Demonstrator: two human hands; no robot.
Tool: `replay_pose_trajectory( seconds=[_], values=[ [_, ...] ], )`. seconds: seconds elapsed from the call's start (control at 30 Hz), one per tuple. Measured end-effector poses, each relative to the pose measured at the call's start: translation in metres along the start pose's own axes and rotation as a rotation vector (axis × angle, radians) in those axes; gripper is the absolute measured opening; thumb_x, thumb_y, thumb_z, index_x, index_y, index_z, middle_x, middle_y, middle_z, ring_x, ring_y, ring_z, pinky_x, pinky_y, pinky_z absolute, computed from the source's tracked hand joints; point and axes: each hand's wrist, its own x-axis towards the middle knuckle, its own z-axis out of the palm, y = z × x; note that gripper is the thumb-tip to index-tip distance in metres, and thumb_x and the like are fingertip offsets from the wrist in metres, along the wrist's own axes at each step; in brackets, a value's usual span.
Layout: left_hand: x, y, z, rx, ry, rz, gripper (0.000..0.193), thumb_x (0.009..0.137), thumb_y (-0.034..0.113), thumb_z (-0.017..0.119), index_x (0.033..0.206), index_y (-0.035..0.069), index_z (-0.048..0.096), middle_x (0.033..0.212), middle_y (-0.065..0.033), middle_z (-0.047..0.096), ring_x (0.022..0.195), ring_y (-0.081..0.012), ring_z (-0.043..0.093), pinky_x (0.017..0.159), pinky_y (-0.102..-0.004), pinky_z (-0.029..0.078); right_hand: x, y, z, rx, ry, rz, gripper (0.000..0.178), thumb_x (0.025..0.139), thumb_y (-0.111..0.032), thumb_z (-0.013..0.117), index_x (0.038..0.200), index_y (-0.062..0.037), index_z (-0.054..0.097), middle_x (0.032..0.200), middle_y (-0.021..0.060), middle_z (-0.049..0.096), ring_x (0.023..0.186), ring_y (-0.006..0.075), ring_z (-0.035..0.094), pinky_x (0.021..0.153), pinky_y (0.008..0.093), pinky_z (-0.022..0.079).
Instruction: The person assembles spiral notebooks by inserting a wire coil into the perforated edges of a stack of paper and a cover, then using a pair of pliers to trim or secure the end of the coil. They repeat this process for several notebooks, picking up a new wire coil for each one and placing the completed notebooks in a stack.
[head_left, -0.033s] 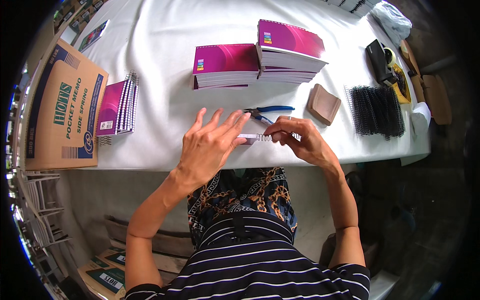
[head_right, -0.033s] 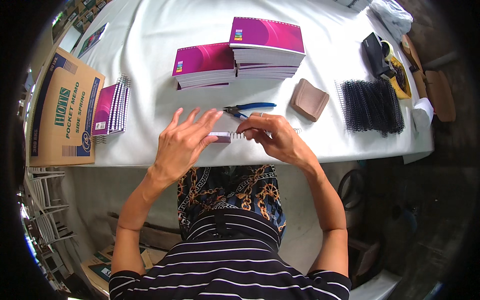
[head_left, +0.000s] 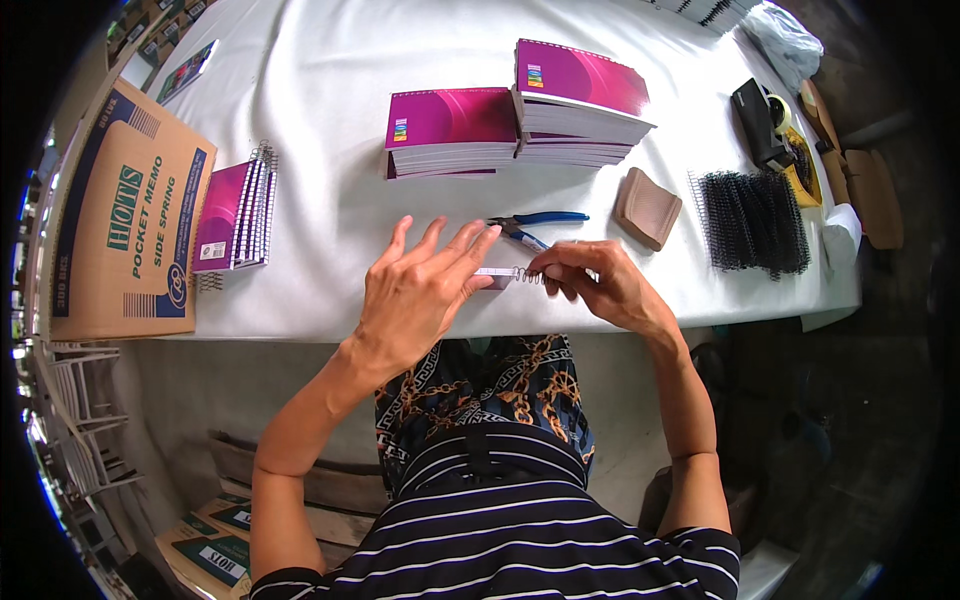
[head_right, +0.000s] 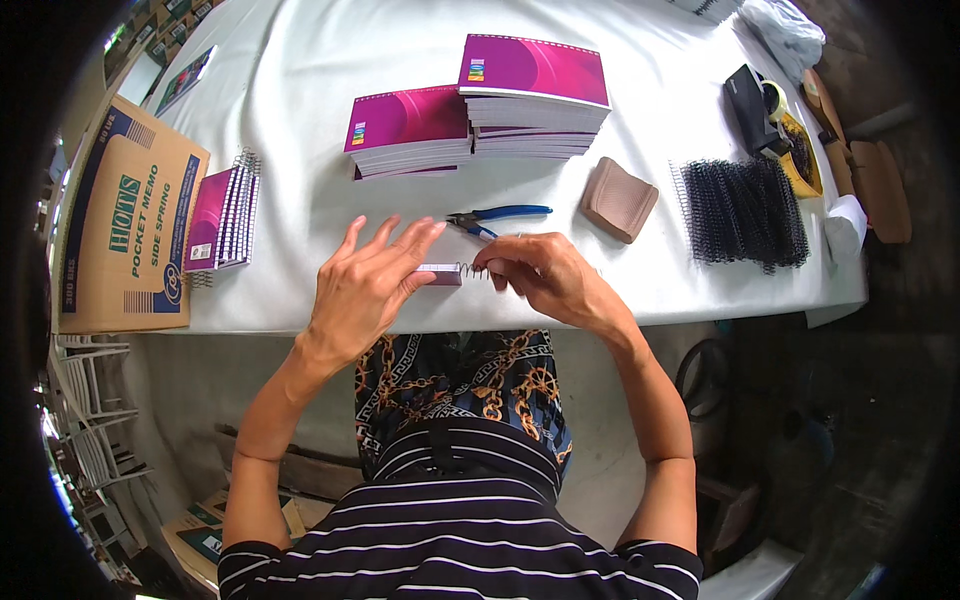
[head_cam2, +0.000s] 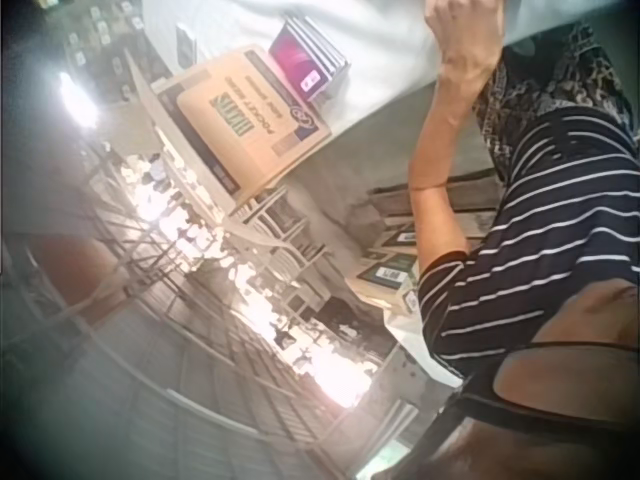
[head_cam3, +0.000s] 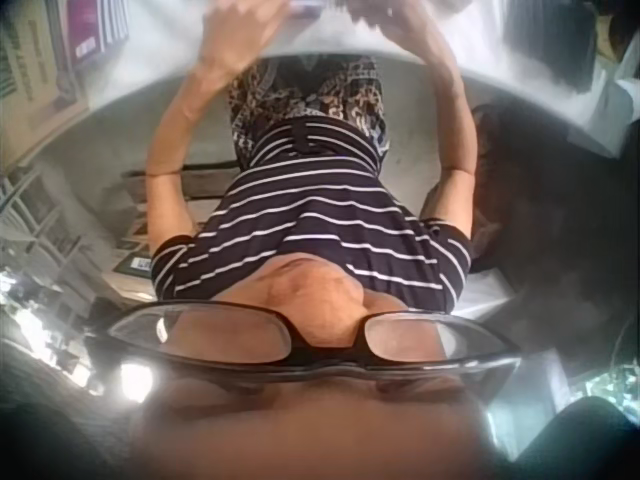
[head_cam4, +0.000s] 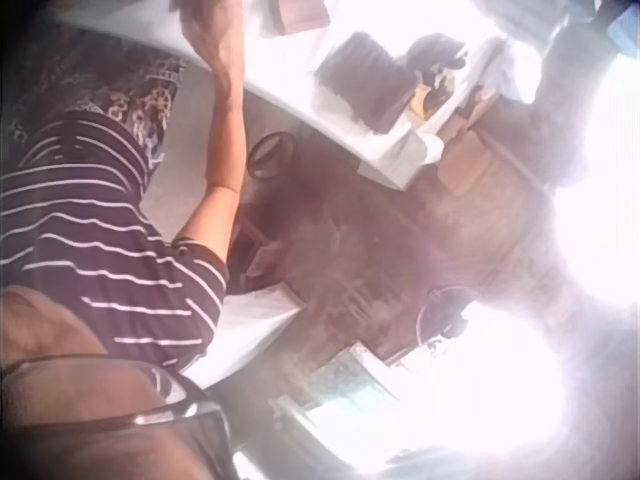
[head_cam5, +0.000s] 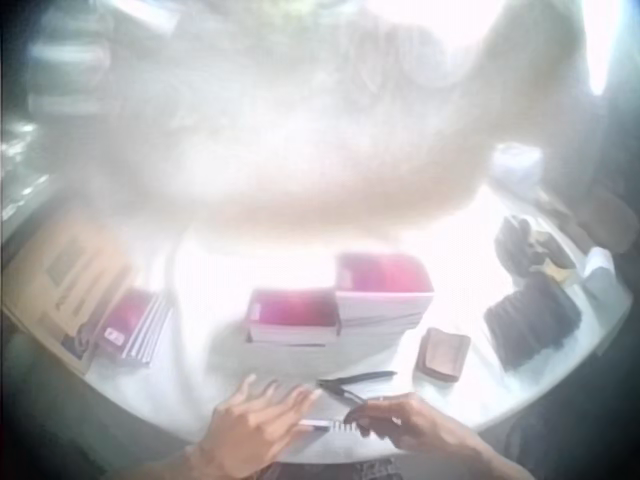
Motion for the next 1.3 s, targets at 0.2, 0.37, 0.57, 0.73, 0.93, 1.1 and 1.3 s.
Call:
replay_pose_trajectory(
  seconds=[0.2,0.37,0.57,0.73,0.93,1.1,1.3],
  values=[
    [0.004,0.001,-0.002,0.07,0.003,0.037,0.053,0.091,0.033,0.064,0.142,0.022,0.053,0.133,-0.0033,0.063,0.121,-0.0325,0.06,0.104,-0.0523,0.044,-0.001,-0.006,0.011,-0.314,0.168,-0.188,0.021,0.09,-0.014,0.068,0.101,-0.0014,0.055,0.088,0.0141,0.058,0.077,0.033,0.061,0.066,0.0435,0.048],
    [0.013,0.005,-0.003,-0.036,-0.089,0.048,0.051,0.09,0.034,0.065,0.139,0.024,0.056,0.132,-0.0037,0.063,0.118,-0.032,0.062,0.103,-0.051,0.045,-0.002,-0.017,0.019,-0.457,0.22,-0.152,0.022,0.089,-0.014,0.068,0.101,-0.0028,0.053,0.09,0.0135,0.056,0.081,0.0357,0.061,0.066,0.0464,0.049],
    [0.017,0.004,-0.002,-0.069,-0.128,0.038,0.047,0.089,0.037,0.066,0.134,0.023,0.06,0.127,-0.0028,0.066,0.108,-0.0261,0.067,0.088,-0.0424,0.055,-0.004,-0.02,0.023,-0.602,0.202,-0.114,0.02,0.09,-0.014,0.067,0.104,-0.0034,0.057,0.086,0.0124,0.063,0.077,0.0338,0.063,0.07,0.0433,0.051],
    [0.015,0.007,0.0,-0.11,-0.115,0.057,0.046,0.088,0.039,0.066,0.132,0.025,0.061,0.126,-0.0007,0.066,0.098,-0.0207,0.07,0.068,-0.0368,0.059,-0.003,-0.03,0.027,-0.578,0.12,-0.067,0.024,0.086,-0.012,0.071,0.106,-0.0044,0.059,0.099,0.0119,0.066,0.086,0.0306,0.065,0.071,0.0408,0.052],
    [0.013,0.005,-0.012,0.047,-0.464,0.155,0.06,0.085,0.045,0.067,0.141,0.033,0.05,0.13,0.0033,0.063,0.101,-0.0178,0.067,0.069,-0.0362,0.059,-0.021,0.043,-0.07,-0.983,0.339,-0.133,0.063,0.068,-0.023,0.086,0.122,-0.0112,0.057,0.131,0.017,0.054,0.114,0.0363,0.057,0.096,0.0461,0.046],
    [-0.001,-0.026,-0.008,0.169,-0.197,0.179,0.075,0.079,0.046,0.071,0.147,0.033,0.043,0.129,0.0028,0.064,0.104,-0.0217,0.065,0.077,-0.0389,0.058,-0.022,0.04,-0.105,-0.566,0.124,0.231,0.063,0.074,-0.038,0.083,0.126,-0.0108,0.062,0.132,0.0157,0.059,0.117,0.0326,0.057,0.104,0.0447,0.042],
    [0.004,-0.035,-0.019,0.061,-0.256,-0.005,0.083,0.075,0.044,0.075,0.149,0.03,0.041,0.126,0.0018,0.066,0.101,-0.025,0.067,0.08,-0.0362,0.058,0.029,-0.002,-0.028,-0.133,-0.328,0.004,0.068,0.082,-0.054,0.07,0.129,-0.0048,0.064,0.126,0.018,0.065,0.123,0.032,0.058,0.109,0.0449,0.039]
  ],
)
